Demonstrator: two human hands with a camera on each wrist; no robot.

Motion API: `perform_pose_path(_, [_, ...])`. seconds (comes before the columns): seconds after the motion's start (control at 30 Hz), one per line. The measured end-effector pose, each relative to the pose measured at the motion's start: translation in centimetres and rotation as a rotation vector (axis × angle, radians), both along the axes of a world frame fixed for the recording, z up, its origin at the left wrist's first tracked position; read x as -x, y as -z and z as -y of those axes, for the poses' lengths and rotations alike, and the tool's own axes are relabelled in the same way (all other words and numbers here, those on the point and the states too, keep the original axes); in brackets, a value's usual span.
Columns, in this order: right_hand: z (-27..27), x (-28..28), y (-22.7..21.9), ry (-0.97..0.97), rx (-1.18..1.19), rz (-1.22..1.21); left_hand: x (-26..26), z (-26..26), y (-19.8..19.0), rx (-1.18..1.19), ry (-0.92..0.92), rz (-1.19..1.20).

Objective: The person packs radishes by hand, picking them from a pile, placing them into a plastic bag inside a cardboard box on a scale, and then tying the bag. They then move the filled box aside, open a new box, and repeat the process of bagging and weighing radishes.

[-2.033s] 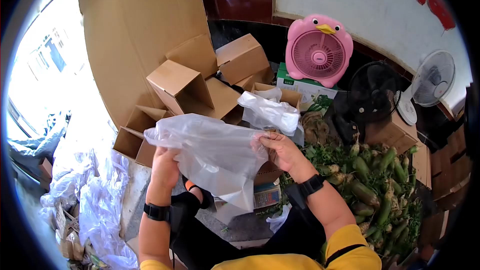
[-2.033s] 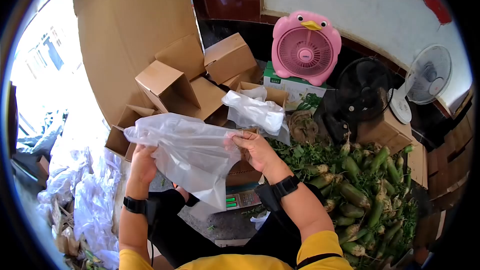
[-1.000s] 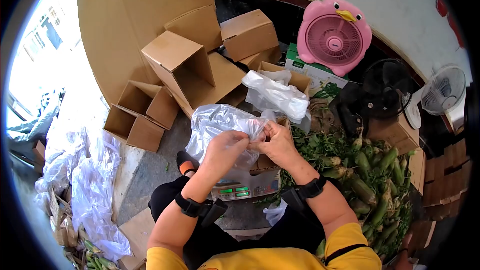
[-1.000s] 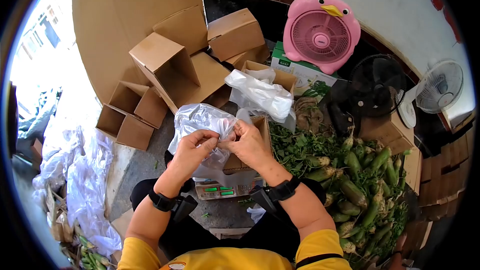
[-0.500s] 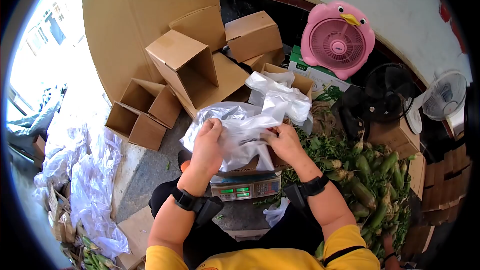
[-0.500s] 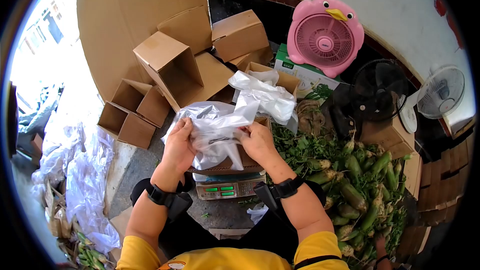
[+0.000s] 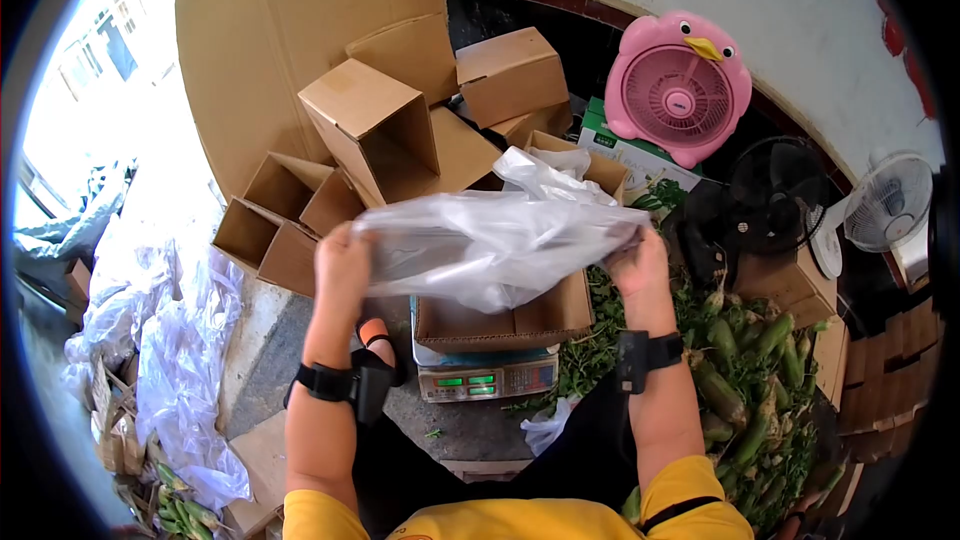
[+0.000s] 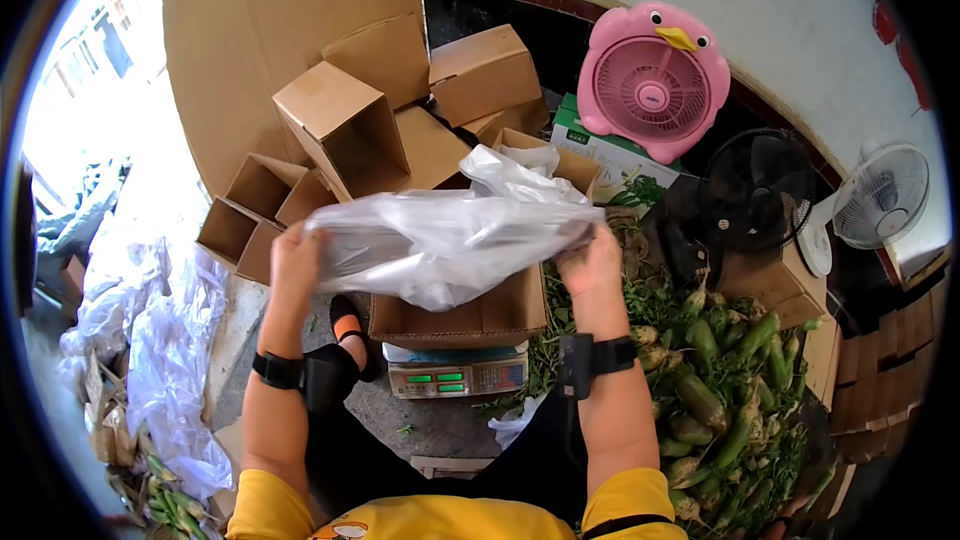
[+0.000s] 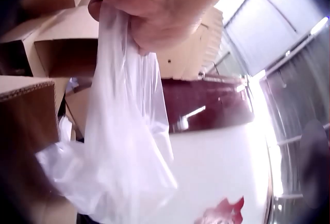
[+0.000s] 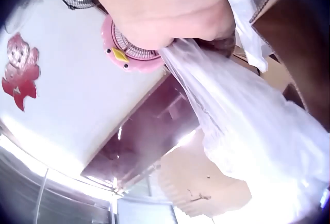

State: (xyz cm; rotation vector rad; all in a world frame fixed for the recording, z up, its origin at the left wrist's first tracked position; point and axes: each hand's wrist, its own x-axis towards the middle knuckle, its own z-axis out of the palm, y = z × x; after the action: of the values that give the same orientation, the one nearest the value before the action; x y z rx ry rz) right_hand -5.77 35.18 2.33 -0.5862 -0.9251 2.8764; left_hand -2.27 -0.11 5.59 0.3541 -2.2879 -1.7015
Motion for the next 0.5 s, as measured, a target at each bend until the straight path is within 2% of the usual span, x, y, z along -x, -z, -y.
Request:
perform_pose_path(0.07, [-1.4,0.3,0.2,-0.043,0.016,-0.072,0.6,3.3,0.8,-0.246,-0.052,-0.015])
perform_pose_path(0.1, [-1.4,0.3,0.3,-0.044,0.018,-0.075,0.8,4.2,1.4,-0.243,-0.053,-0.018])
perform_pose_path(0.17, [-0.5,-0.3,-0.5,0.088,-0.406,-0.011,0.5,4.6,1.3,-0.244,-0.098,0.160])
perform_pose_path(0.2, [0.0,-0.7,-1.0,0.091,-0.403,-0.012,0.1,4.3,1.5,-0.241,-0.095,0.159])
perform_pose_path(0.27, [1.1,-1.3,-2.5,0.160,-0.587,-0.073,-1.5,1.8,-0.4,-0.092,-0.050,-0.001])
perform_pose_path(0.3, [1.4,-1.5,-2.8,0.168,-0.585,-0.076,-1.6,1.8,-0.6,-0.057,0.083,-0.080])
perform_pose_path(0.37, [2.0,-1.8,-3.1,0.135,-0.606,-0.110,-2.6,-0.7,-3.0,0.241,0.111,-0.310])
perform_pose_path(0.5, [3.4,-2.9,-3.3,-0.010,-0.626,-0.187,-5.2,-8.8,-7.5,0.614,0.357,-0.423])
